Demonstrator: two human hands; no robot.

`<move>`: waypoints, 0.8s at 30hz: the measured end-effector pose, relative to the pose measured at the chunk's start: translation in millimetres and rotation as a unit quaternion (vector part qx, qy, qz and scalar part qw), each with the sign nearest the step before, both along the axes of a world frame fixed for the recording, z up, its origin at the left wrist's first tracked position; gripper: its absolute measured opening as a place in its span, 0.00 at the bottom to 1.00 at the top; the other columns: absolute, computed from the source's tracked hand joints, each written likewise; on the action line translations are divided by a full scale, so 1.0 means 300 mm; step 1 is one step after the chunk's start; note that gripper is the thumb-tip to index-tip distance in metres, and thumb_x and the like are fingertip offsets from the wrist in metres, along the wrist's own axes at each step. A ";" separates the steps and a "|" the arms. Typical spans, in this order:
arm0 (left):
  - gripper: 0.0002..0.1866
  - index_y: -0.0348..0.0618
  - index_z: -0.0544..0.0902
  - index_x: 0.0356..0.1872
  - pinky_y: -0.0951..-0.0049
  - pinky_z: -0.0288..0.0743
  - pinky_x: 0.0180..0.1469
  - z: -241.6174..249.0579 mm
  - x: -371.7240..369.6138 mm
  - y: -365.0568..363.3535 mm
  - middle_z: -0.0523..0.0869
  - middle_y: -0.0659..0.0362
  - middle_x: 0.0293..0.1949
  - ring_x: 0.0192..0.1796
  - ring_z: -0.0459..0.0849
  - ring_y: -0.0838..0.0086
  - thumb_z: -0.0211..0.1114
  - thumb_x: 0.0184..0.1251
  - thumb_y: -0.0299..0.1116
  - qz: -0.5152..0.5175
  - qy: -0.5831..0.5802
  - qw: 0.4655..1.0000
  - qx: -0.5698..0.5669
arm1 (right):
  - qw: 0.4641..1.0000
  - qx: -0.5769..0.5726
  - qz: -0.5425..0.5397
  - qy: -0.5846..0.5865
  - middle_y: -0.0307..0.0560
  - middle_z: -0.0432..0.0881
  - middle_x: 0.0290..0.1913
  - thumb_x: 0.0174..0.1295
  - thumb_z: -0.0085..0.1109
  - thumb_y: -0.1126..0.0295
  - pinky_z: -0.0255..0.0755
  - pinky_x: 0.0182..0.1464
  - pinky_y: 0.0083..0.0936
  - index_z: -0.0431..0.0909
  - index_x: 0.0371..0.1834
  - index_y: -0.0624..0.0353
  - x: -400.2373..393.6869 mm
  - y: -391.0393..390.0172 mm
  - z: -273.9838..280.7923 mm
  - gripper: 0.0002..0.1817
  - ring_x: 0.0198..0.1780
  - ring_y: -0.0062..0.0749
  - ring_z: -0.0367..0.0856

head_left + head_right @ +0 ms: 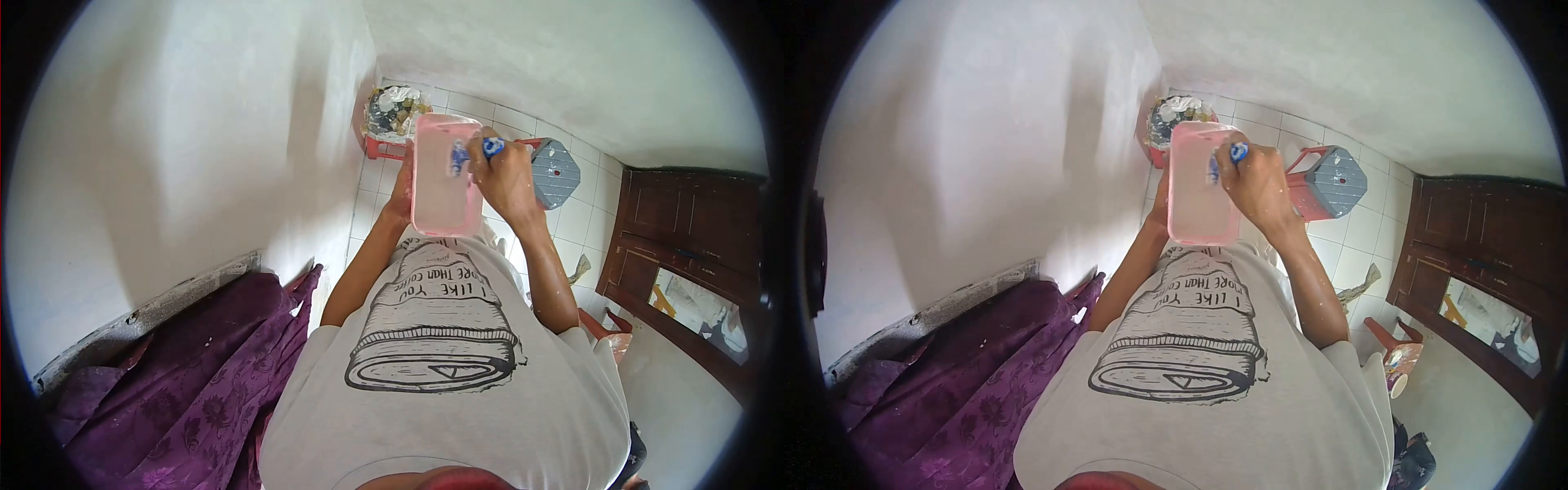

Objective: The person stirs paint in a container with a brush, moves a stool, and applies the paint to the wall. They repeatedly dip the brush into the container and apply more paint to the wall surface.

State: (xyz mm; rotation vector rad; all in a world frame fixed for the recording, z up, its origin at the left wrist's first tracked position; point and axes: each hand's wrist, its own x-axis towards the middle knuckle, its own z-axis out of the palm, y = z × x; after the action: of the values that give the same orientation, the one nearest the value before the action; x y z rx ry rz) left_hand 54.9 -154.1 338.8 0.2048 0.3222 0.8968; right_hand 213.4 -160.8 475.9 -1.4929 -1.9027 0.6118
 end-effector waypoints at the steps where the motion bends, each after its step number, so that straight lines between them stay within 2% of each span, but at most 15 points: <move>1: 0.39 0.51 0.62 0.77 0.60 0.77 0.68 0.014 0.005 0.009 0.76 0.57 0.68 0.65 0.79 0.65 0.41 0.77 0.67 0.009 -0.030 0.999 -0.008 | 0.998 -0.043 -0.029 -0.024 0.62 0.81 0.25 0.64 0.59 0.74 0.77 0.32 0.46 0.77 0.34 0.66 0.015 0.001 0.018 0.06 0.28 0.60 0.83; 3: 0.38 0.51 0.63 0.77 0.60 0.77 0.67 0.025 -0.019 0.007 0.77 0.58 0.67 0.65 0.80 0.66 0.41 0.78 0.66 0.002 -0.047 0.998 -0.033 | 0.999 -0.015 -0.007 -0.035 0.62 0.80 0.25 0.64 0.58 0.75 0.76 0.32 0.45 0.76 0.35 0.66 0.012 -0.033 0.009 0.05 0.27 0.61 0.82; 5: 0.35 0.51 0.64 0.76 0.59 0.77 0.67 0.002 -0.035 0.015 0.77 0.58 0.67 0.65 0.79 0.66 0.43 0.79 0.63 -0.007 -0.056 0.998 -0.006 | 0.999 -0.018 0.042 0.027 0.59 0.78 0.22 0.68 0.56 0.75 0.72 0.27 0.42 0.76 0.32 0.64 -0.029 -0.064 0.025 0.06 0.22 0.55 0.80; 6: 0.34 0.51 0.65 0.76 0.58 0.77 0.67 -0.007 -0.038 0.020 0.77 0.59 0.66 0.66 0.79 0.66 0.44 0.79 0.62 -0.013 -0.060 0.998 0.008 | 0.994 0.011 0.096 0.053 0.59 0.78 0.23 0.67 0.58 0.74 0.73 0.29 0.42 0.76 0.34 0.64 -0.043 -0.056 0.006 0.05 0.24 0.55 0.81; 9: 0.32 0.51 0.66 0.75 0.57 0.77 0.67 -0.016 -0.018 0.023 0.77 0.60 0.65 0.66 0.78 0.67 0.46 0.80 0.59 -0.030 -0.070 0.996 0.034 | 0.999 -0.015 0.043 0.028 0.62 0.80 0.25 0.65 0.59 0.73 0.75 0.32 0.48 0.77 0.36 0.64 -0.068 -0.021 0.005 0.05 0.30 0.61 0.82; 10: 0.35 0.51 0.65 0.75 0.58 0.78 0.67 -0.005 0.007 0.017 0.77 0.58 0.67 0.65 0.80 0.65 0.44 0.79 0.63 -0.020 -0.053 0.998 0.004 | 0.998 0.041 0.039 0.019 0.62 0.81 0.25 0.66 0.59 0.72 0.74 0.31 0.48 0.77 0.36 0.65 -0.054 0.008 -0.023 0.06 0.29 0.62 0.82; 11: 0.38 0.52 0.65 0.76 0.58 0.78 0.66 0.004 0.026 0.020 0.77 0.57 0.68 0.64 0.81 0.64 0.42 0.77 0.67 -0.008 -0.036 0.999 -0.026 | 0.998 0.043 0.038 0.017 0.62 0.81 0.25 0.66 0.59 0.72 0.74 0.31 0.48 0.77 0.36 0.65 -0.035 0.019 -0.015 0.06 0.29 0.62 0.82; 13: 0.40 0.52 0.65 0.76 0.58 0.79 0.66 0.041 0.024 0.028 0.77 0.57 0.68 0.65 0.80 0.64 0.42 0.76 0.69 -0.005 -0.032 0.999 -0.030 | 0.999 0.015 -0.045 0.027 0.62 0.81 0.25 0.67 0.59 0.71 0.74 0.30 0.48 0.77 0.35 0.66 -0.004 0.038 0.021 0.08 0.28 0.63 0.81; 15: 0.40 0.52 0.64 0.76 0.58 0.79 0.65 0.091 0.000 0.019 0.77 0.57 0.67 0.64 0.81 0.63 0.42 0.76 0.69 0.010 -0.104 0.994 0.031 | 0.999 0.035 -0.032 -0.006 0.63 0.80 0.24 0.67 0.59 0.72 0.74 0.28 0.47 0.77 0.34 0.67 0.019 0.019 0.032 0.08 0.27 0.62 0.81; 17: 0.40 0.51 0.64 0.76 0.57 0.79 0.66 0.071 -0.018 0.026 0.76 0.57 0.68 0.66 0.79 0.63 0.44 0.75 0.69 0.013 -0.097 0.995 0.006 | 0.998 -0.057 -0.015 0.015 0.63 0.79 0.23 0.67 0.59 0.73 0.73 0.28 0.47 0.76 0.35 0.66 0.009 -0.025 0.048 0.07 0.27 0.62 0.81; 19: 0.41 0.51 0.63 0.76 0.55 0.78 0.66 0.017 -0.025 0.030 0.75 0.57 0.68 0.68 0.77 0.62 0.45 0.74 0.70 0.015 -0.093 0.995 -0.018 | 0.998 -0.041 0.007 0.046 0.63 0.79 0.24 0.67 0.59 0.73 0.74 0.29 0.46 0.75 0.36 0.66 -0.028 -0.035 0.018 0.06 0.27 0.62 0.81; 21: 0.42 0.51 0.63 0.76 0.55 0.77 0.67 -0.019 -0.019 0.032 0.75 0.57 0.68 0.69 0.76 0.61 0.44 0.74 0.70 -0.002 -0.058 0.998 0.036 | 0.998 0.002 0.035 0.051 0.56 0.78 0.20 0.70 0.56 0.73 0.73 0.27 0.40 0.77 0.34 0.64 -0.063 -0.036 -0.006 0.07 0.22 0.56 0.80; 22: 0.38 0.51 0.63 0.76 0.55 0.76 0.68 -0.014 -0.013 0.021 0.74 0.57 0.69 0.68 0.77 0.62 0.45 0.77 0.66 -0.020 -0.118 0.993 0.024 | 0.997 -0.018 0.047 0.059 0.63 0.79 0.24 0.67 0.59 0.73 0.74 0.31 0.46 0.75 0.36 0.65 -0.063 -0.013 -0.020 0.06 0.28 0.63 0.81; 23: 0.38 0.51 0.63 0.76 0.55 0.76 0.68 -0.010 -0.001 0.016 0.74 0.57 0.69 0.68 0.77 0.62 0.45 0.77 0.66 -0.022 -0.119 0.992 0.024 | 0.997 -0.018 0.045 0.058 0.63 0.79 0.24 0.67 0.59 0.73 0.74 0.31 0.46 0.75 0.36 0.65 -0.057 0.009 -0.020 0.06 0.28 0.63 0.81; 24: 0.38 0.51 0.65 0.76 0.57 0.79 0.66 0.002 0.017 0.011 0.76 0.57 0.67 0.65 0.80 0.63 0.42 0.77 0.66 -0.008 -0.067 0.998 -0.011 | 0.999 0.010 0.011 0.041 0.64 0.79 0.25 0.66 0.59 0.74 0.74 0.30 0.47 0.75 0.36 0.66 -0.050 0.031 -0.009 0.06 0.28 0.63 0.81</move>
State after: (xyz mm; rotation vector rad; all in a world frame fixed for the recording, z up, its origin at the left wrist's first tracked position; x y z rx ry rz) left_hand 59.9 -150.7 339.5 0.1260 0.2058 0.8867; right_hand 198.4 -151.5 473.3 -1.4138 -1.8589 0.6517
